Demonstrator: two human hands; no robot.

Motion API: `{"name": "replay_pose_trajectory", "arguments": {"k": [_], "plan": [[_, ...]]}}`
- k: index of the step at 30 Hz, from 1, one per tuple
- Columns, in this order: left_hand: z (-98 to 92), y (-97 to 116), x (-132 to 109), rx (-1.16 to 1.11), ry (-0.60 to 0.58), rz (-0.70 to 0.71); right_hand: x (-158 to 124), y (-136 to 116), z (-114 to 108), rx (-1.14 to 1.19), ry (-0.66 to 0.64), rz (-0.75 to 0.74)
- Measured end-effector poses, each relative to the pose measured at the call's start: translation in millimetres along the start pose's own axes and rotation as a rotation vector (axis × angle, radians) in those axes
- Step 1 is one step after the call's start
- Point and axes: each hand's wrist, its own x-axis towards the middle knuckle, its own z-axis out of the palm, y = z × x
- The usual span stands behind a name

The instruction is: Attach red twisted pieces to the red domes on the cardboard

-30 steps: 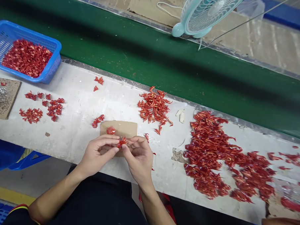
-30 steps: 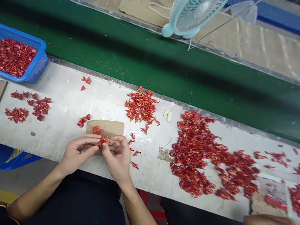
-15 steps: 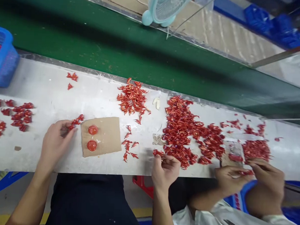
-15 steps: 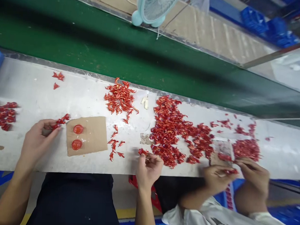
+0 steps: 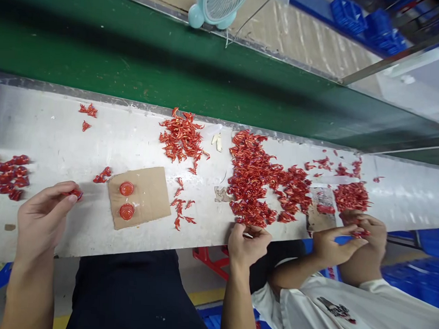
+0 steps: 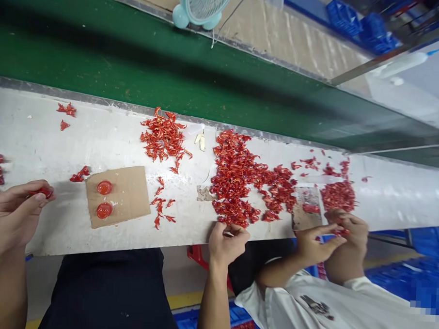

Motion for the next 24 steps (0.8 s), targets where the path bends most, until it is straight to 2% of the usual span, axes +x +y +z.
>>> {"name": "replay_pose_trajectory", "arguments": {"k": [5,9,11,14,17,20,24], "plan": [[2.1,-1,-3,-0.118,-0.029,-0.112,8,-7,-9,-0.019,-0.084,0.004],[5.2,-4,-5,-0.136,-0.031,-0.116,7,-23,-12,-0.002,0.013,-0.066],[8.1,-5,-7,-0.140,-0.044,-0.109,4,-38,-9,0.079,-0.004,-0.143],[12.7,-5,-12,-0.148,-0.063,-0.128,-2,-71,1,0.252,-0.240,-0.336],[15.3,-5,-17,-0.145,-0.088,-0.148,-1,-109,16,0.279,-0.503,-0.617],[16.1,-6,-20,-0.142,-0.102,-0.160,9,-141,35,0.245,-0.612,-0.788],[16.9,-7,-23,-0.169,-0.064,-0.154,24,-163,53,0.164,-0.712,-0.884]]}}
